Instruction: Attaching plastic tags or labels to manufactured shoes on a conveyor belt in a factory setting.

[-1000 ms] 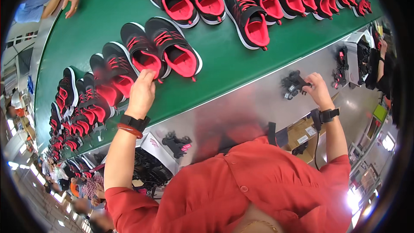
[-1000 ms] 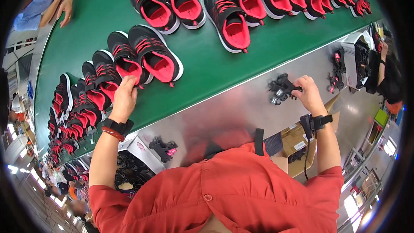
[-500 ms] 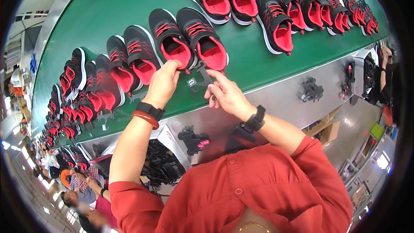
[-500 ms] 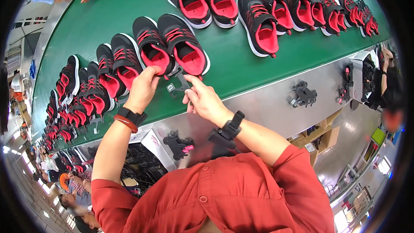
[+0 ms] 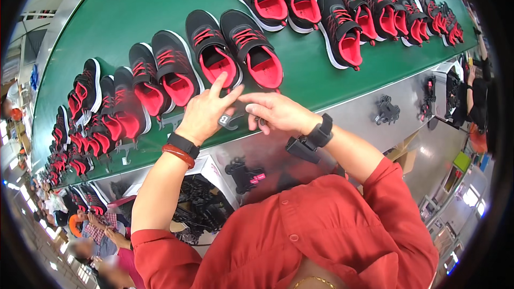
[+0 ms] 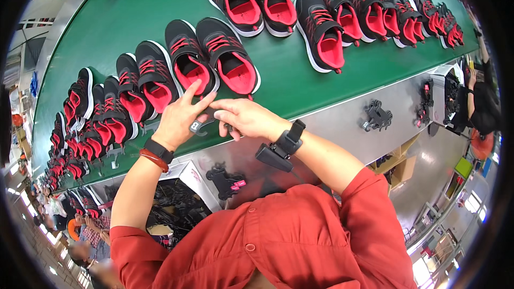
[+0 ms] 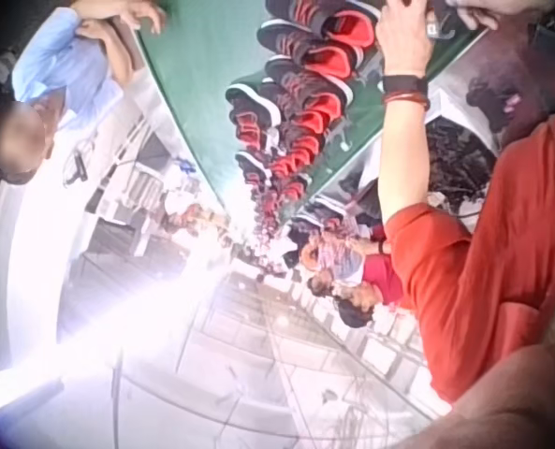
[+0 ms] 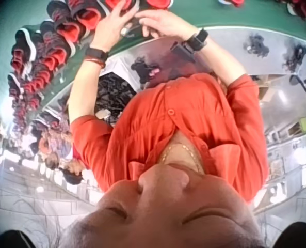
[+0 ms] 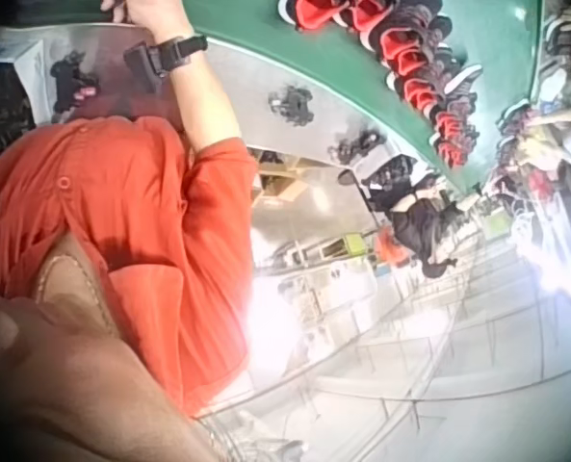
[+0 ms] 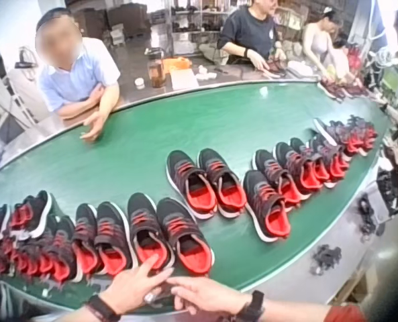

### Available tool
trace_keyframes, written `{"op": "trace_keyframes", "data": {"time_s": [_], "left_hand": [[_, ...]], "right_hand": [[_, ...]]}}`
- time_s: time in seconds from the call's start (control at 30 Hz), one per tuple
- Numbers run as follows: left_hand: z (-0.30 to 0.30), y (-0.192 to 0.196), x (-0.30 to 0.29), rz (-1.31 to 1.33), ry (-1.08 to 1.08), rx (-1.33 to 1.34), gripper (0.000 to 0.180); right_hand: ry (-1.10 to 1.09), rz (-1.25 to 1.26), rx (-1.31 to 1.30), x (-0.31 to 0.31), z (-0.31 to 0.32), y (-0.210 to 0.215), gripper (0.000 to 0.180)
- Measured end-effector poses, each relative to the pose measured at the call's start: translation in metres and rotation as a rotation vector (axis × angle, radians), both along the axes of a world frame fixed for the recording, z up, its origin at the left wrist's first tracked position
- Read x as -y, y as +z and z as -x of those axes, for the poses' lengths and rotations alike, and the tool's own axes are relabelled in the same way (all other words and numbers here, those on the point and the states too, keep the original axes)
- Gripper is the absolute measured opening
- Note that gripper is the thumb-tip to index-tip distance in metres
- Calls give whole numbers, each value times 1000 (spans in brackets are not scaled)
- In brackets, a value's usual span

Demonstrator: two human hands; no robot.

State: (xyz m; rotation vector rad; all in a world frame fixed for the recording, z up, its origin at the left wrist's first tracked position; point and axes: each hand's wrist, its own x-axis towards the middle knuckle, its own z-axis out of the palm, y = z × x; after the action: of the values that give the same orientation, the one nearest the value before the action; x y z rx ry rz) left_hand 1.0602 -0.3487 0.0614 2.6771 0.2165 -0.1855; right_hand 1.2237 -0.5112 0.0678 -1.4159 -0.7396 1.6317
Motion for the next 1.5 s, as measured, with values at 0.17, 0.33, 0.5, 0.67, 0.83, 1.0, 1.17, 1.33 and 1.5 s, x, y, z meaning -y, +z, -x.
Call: {"op": "trace_keyframes", "data": {"time_s": [0.17, 0.33, 0.5, 0.67, 0.83, 1.0, 1.17, 1.33, 1.5], "left_hand": [[2, 1, 2, -17, 83, -108, 55], [1, 23, 2, 76, 145, -262, 52], [15, 23, 5, 171, 220, -294, 43], [14, 25, 5, 178, 273, -307, 37], [15, 21, 7, 177, 294, -293, 34], [13, 19, 9, 171, 307, -319, 37], [16, 17, 11, 138, 317, -346, 39], [8, 25, 12, 285, 339, -258, 43], [19, 15, 28, 278, 266, -61, 48]], "right_hand": [[79, -455, 1011, 9, -50, 2, 43], [465, -564, 1237, 4, -69, -29, 33], [531, -681, 1371, -23, -38, -18, 21], [552, -723, 1408, -30, -36, -17, 19], [535, -771, 1387, -32, -38, -16, 19], [555, -765, 1387, -32, -42, -11, 17], [533, -751, 1376, -35, -35, -13, 11], [437, -737, 1388, -33, -26, -29, 8], [188, -661, 1165, -11, -36, -43, 35]]}}
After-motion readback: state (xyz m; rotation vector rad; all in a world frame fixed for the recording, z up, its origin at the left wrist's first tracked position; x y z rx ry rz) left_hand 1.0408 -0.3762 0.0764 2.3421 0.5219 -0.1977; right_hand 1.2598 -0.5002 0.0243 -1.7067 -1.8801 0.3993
